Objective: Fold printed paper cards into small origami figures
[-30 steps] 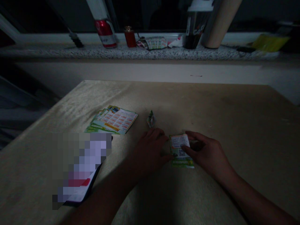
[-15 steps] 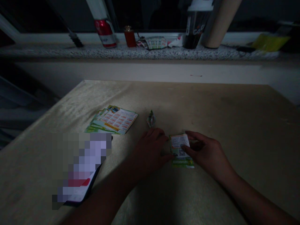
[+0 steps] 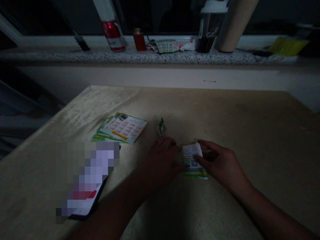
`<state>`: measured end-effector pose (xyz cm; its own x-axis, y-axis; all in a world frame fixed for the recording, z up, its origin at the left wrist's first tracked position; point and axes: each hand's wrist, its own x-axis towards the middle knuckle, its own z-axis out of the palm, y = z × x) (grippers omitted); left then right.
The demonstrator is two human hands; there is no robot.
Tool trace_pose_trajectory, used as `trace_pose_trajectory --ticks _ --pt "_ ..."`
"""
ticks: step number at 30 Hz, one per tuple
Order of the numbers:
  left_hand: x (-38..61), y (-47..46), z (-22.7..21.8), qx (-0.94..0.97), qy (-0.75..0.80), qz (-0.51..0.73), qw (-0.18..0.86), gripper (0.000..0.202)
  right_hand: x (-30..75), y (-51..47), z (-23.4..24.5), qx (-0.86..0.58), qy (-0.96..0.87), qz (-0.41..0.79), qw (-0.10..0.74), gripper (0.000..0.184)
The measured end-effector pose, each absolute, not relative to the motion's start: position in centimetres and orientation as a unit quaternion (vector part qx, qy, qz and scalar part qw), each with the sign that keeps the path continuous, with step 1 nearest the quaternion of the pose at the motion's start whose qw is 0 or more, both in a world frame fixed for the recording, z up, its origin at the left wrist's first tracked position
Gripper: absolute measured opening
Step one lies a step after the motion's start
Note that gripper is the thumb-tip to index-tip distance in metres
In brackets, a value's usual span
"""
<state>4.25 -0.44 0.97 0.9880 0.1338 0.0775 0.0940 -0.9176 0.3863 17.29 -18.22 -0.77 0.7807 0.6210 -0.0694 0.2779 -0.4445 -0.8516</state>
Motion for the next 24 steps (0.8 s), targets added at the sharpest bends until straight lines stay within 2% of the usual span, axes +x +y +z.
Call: trace_pose_trajectory --ticks 13,15,20,24 --pt "4.1 -0.6 1.0 0.976 0.047 0.042 0.209 0.042 17.1 -18.2 -0.6 -0.829 -0.286 0.177 0.447 0.048" --pt "4.1 -0.6 1.1 0.975 0.058 0.039 0.213 0.038 17.1 -18.1 -0.3 -0.841 -0.306 0.153 0.42 0.046" --pt "4.1 -0.8 1.0 0.972 0.089 0.032 0.215 0.036 17.2 -18.3 0.2 -0.877 -0.378 0.059 0.29 0.049" --pt "4.0 -0.8 0.9 0.972 0.092 0.036 0.213 0.038 17.7 -18.2 -0.1 -0.877 -0.398 0.026 0.267 0.054"
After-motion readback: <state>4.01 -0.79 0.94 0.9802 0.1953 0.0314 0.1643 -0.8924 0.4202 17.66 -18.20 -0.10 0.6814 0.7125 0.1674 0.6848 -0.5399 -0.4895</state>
